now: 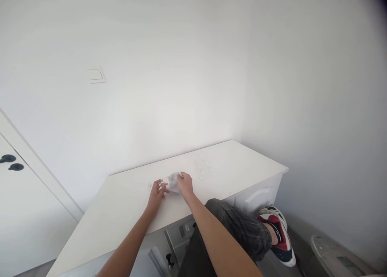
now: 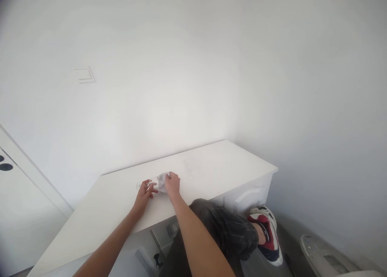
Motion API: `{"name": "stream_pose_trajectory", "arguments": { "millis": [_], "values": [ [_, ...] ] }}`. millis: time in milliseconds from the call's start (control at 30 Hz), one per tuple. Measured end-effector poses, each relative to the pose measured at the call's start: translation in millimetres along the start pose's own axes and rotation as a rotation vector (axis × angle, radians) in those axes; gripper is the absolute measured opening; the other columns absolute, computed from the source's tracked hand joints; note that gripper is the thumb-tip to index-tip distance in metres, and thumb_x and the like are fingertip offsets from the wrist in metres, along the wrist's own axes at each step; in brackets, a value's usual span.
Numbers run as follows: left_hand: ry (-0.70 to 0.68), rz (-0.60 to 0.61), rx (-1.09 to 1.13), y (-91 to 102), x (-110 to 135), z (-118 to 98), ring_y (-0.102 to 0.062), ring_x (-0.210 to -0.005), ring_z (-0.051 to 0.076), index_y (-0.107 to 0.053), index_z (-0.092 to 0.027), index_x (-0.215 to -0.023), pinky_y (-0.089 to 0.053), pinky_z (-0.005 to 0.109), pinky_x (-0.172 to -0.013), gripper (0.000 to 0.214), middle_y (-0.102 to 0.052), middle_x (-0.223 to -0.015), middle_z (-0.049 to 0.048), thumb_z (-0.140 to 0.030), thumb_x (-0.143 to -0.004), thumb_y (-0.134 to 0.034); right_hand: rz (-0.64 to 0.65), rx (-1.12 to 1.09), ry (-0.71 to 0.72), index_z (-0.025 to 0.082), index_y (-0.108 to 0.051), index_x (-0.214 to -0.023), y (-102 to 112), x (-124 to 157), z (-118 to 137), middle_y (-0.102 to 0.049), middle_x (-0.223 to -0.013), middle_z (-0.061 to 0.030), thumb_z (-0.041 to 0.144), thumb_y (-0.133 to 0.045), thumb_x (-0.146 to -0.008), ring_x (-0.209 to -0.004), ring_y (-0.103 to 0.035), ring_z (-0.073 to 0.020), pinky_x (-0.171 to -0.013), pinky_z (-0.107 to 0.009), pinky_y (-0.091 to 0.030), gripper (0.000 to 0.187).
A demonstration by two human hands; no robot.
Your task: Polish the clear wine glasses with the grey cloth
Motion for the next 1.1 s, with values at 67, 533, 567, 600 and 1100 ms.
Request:
{"name": "stream_pose_trajectory", "arguments": {
  "millis": [67, 533, 567, 600, 1100],
  "values": [
    [0.009, -0.003, -0.011, -0.2, -0.5, 2.4, -0.077, -0.082, 0.022, -0.045, -0.022, -0.125, -0.051, 0.029, -0.060, 0.057, -0.069, -0.119, 0.0143, -0.065, -0.090, -0.060, -0.037, 0.011, 0.013, 0.022, -0.051, -0.072, 4.6, 0.6, 1.7, -0.053, -0.068, 0.0017, 0.031, -0.046, -0.093, -0.068, -0.048, -0.0162, -0.065, -0.027, -0.035, 0.024],
    [-0.008, 0.084, -0.034, -3.7, 10.6, -20.7, -0.065, -0.068, 0.019, -0.055, -0.022, -0.122, -0.049, 0.030, -0.061, 0.051, -0.067, -0.082, 0.0018, -0.066, -0.097, -0.048, 0.607, -0.095, 0.056, 0.032, -0.025, -0.163, -43.7, 35.1, 19.7, -0.066, -0.096, -0.0038, 0.024, -0.064, -0.082, -0.079, -0.061, -0.0193, -0.071, -0.031, -0.049, 0.090],
    [-0.002, 0.072, -0.014, -3.0, 10.7, -20.5, -0.064, -0.068, 0.018, -0.056, -0.022, -0.118, -0.048, 0.030, -0.060, 0.049, -0.066, -0.081, 0.0015, -0.066, -0.098, -0.046, 0.629, -0.086, 0.080, 0.032, -0.023, -0.164, -45.0, 36.6, 19.9, -0.066, -0.096, -0.0039, 0.022, -0.063, -0.081, -0.080, -0.061, -0.0195, -0.072, -0.031, -0.049, 0.092],
    [0.001, 0.058, -0.002, -2.2, 10.9, -20.8, -0.062, -0.066, 0.018, -0.057, -0.022, -0.111, -0.047, 0.029, -0.059, 0.047, -0.064, -0.079, 0.0007, -0.066, -0.099, -0.044, 0.644, -0.060, 0.114, 0.034, -0.024, -0.164, -46.6, 38.1, 20.3, -0.066, -0.098, -0.0044, 0.020, -0.062, -0.081, -0.081, -0.062, -0.0200, -0.073, -0.031, -0.049, 0.093],
    [-0.290, -0.243, -0.676, 60.7, 42.2, -64.3, -0.063, -0.111, 0.036, -0.054, -0.023, -0.133, -0.052, 0.055, -0.094, 0.066, -0.064, -0.118, 0.0153, -0.070, -0.087, -0.060, 0.143, -0.398, -0.318, 0.027, -0.057, -0.129, -9.7, 11.1, -11.4, -0.060, -0.109, -0.0077, 0.019, -0.062, -0.081, -0.083, -0.058, -0.0168, -0.067, -0.027, -0.049, 0.048]
  ]
}}
Point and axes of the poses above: each hand's wrist, its own x-axis away from the middle knuckle, its own y-axis out of the back of the hand, z = x × y, the point moved 9 cm from there along -x, towards the middle knuckle
